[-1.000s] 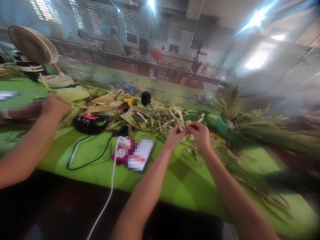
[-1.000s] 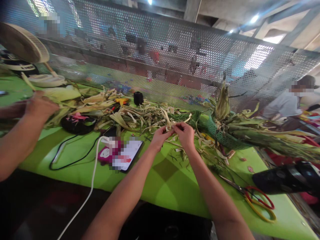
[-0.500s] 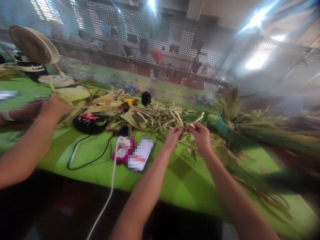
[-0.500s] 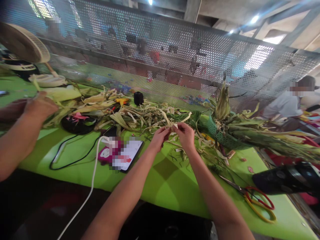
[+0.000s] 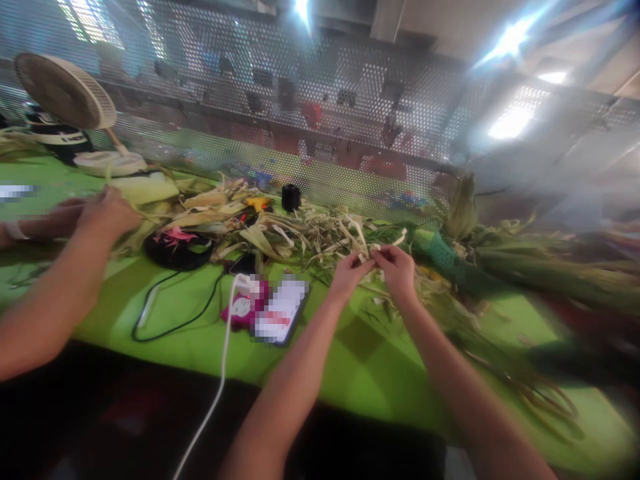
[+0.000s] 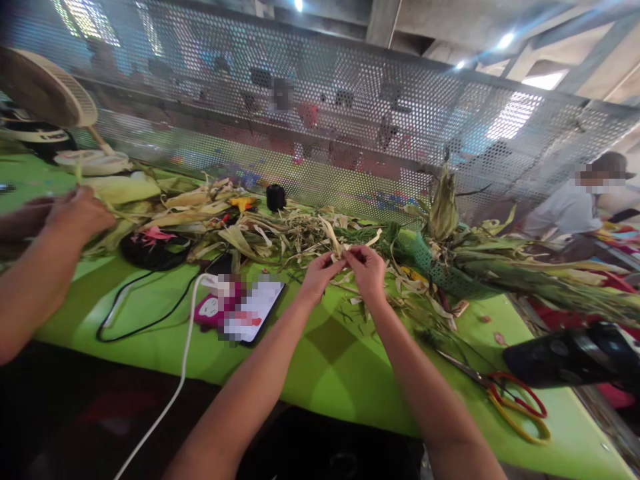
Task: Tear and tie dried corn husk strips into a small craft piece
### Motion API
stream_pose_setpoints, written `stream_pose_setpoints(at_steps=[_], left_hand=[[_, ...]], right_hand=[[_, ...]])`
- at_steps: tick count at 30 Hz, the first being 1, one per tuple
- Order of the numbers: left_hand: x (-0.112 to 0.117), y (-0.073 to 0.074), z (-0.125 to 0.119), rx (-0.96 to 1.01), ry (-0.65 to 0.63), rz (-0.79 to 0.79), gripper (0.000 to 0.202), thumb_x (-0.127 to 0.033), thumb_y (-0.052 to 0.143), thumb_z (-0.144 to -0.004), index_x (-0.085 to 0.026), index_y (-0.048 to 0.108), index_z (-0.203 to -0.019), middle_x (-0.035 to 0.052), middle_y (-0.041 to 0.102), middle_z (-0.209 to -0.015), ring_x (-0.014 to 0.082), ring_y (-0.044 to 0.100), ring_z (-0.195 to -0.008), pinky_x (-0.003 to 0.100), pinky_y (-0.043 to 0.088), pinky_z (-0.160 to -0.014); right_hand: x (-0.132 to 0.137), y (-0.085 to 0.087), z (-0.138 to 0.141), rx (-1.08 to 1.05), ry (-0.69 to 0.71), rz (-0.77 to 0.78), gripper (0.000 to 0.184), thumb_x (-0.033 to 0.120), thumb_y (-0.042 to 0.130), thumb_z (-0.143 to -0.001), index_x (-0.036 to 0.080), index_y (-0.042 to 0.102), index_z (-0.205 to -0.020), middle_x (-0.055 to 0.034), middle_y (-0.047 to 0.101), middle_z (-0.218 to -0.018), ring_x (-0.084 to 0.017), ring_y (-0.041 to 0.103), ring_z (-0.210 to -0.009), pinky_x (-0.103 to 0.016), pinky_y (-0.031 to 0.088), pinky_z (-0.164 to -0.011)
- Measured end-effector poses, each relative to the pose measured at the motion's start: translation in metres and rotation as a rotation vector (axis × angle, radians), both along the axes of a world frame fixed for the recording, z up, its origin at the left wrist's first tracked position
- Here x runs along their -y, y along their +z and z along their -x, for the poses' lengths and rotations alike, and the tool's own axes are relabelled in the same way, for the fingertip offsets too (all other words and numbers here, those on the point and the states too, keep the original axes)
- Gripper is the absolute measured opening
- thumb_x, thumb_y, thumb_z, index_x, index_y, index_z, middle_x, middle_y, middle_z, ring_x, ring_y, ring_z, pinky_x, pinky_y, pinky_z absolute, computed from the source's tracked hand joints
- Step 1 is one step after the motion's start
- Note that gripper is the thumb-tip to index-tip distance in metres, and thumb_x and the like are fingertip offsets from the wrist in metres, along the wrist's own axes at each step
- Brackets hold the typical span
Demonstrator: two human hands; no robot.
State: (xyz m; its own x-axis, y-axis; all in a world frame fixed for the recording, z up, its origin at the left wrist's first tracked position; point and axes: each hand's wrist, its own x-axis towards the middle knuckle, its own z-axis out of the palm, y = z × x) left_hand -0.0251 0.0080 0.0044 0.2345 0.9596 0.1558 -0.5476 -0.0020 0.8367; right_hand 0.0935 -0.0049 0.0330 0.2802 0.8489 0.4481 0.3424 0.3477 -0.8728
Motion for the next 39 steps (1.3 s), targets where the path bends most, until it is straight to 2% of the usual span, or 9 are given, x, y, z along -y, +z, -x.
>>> stream_pose_setpoints(at_steps=[6,12,17,20,22,25,28,33,39], left_hand=[[-0.002,-0.003,0.0,0.008,-0.007,-0.022,0.042,-0.035,0.083,-0.06,-0.012,0.073,-0.094,0.002,0.07,-0.079,0.0125,0.059,-0.074,0.027,0.045,-0.08],[0.002,0.001,0.003,-0.097,0.078,-0.056,0.032,-0.039,0.076,-0.069,-0.013,0.074,-0.087,0.0015,0.068,-0.076,0.0129,0.058,-0.074,0.025,0.043,-0.074],[0.001,0.002,0.007,-0.059,0.148,0.1,0.032,-0.041,0.076,-0.065,-0.013,0.073,-0.08,-0.001,0.061,-0.061,0.0107,0.054,-0.062,0.023,0.04,-0.064],[0.001,0.003,0.007,-0.008,0.13,0.164,0.031,-0.041,0.077,-0.063,-0.012,0.071,-0.074,-0.0022,0.058,-0.055,0.0088,0.051,-0.055,0.023,0.039,-0.058],[0.002,0.004,0.007,0.024,0.125,0.202,0.031,-0.04,0.078,-0.06,-0.012,0.071,-0.073,-0.0016,0.059,-0.055,0.0093,0.053,-0.055,0.023,0.039,-0.057],[0.004,0.005,0.006,0.068,0.101,0.247,0.031,-0.038,0.08,-0.057,-0.013,0.07,-0.073,0.0009,0.064,-0.06,0.0111,0.056,-0.056,0.024,0.041,-0.058],[0.003,0.005,0.007,0.042,0.09,0.23,0.029,-0.037,0.079,-0.058,-0.012,0.07,-0.071,0.0003,0.06,-0.056,0.0099,0.052,-0.053,0.024,0.039,-0.057],[0.001,0.003,0.009,-0.106,0.135,0.141,0.021,-0.034,0.073,-0.063,-0.013,0.068,-0.064,-0.0032,0.05,-0.05,0.007,0.041,-0.052,0.023,0.03,-0.056],[-0.002,-0.001,0.008,-0.229,0.144,0.037,0.023,-0.036,0.07,-0.066,-0.013,0.071,-0.068,-0.0011,0.058,-0.06,0.0118,0.048,-0.064,0.025,0.034,-0.065]], right_hand=[[0.0,0.002,0.002,-0.095,0.042,0.051,0.027,0.042,0.078,-0.064,0.019,0.067,-0.071,0.0025,0.063,-0.062,-0.012,0.053,-0.057,-0.025,0.044,-0.058],[-0.002,-0.002,0.002,-0.144,0.066,0.098,0.034,0.048,0.08,-0.062,0.018,0.066,-0.071,0.002,0.063,-0.063,-0.012,0.054,-0.057,-0.026,0.047,-0.058],[0.007,-0.004,0.0,-0.05,0.115,0.004,0.032,0.04,0.075,-0.071,0.021,0.065,-0.094,0.0007,0.066,-0.075,-0.014,0.06,-0.067,-0.028,0.05,-0.066],[0.014,-0.005,-0.006,-0.029,0.07,-0.028,0.025,0.037,0.077,-0.069,0.021,0.062,-0.082,0.0014,0.064,-0.073,-0.013,0.057,-0.066,-0.026,0.048,-0.064],[0.015,-0.006,-0.01,-0.057,0.076,0.03,0.025,0.037,0.079,-0.067,0.02,0.063,-0.076,0.0014,0.063,-0.07,-0.013,0.057,-0.064,-0.026,0.047,-0.063],[0.013,-0.008,-0.013,-0.095,0.116,0.117,0.027,0.04,0.078,-0.067,0.019,0.068,-0.08,-0.0008,0.068,-0.074,-0.014,0.059,-0.066,-0.028,0.049,-0.066],[0.01,-0.009,-0.015,-0.089,0.131,0.093,0.027,0.04,0.078,-0.069,0.019,0.072,-0.084,-0.0016,0.071,-0.078,-0.015,0.061,-0.068,-0.029,0.05,-0.068],[0.01,-0.01,-0.017,0.022,0.105,-0.002,0.02,0.037,0.078,-0.071,0.021,0.075,-0.082,-0.0019,0.073,-0.079,-0.016,0.063,-0.071,-0.03,0.05,-0.071],[0.016,0.001,-0.02,0.34,0.154,-0.153,0.012,0.035,0.071,-0.081,0.025,0.076,-0.086,-0.0022,0.072,-0.085,-0.018,0.064,-0.076,-0.031,0.05,-0.072]])
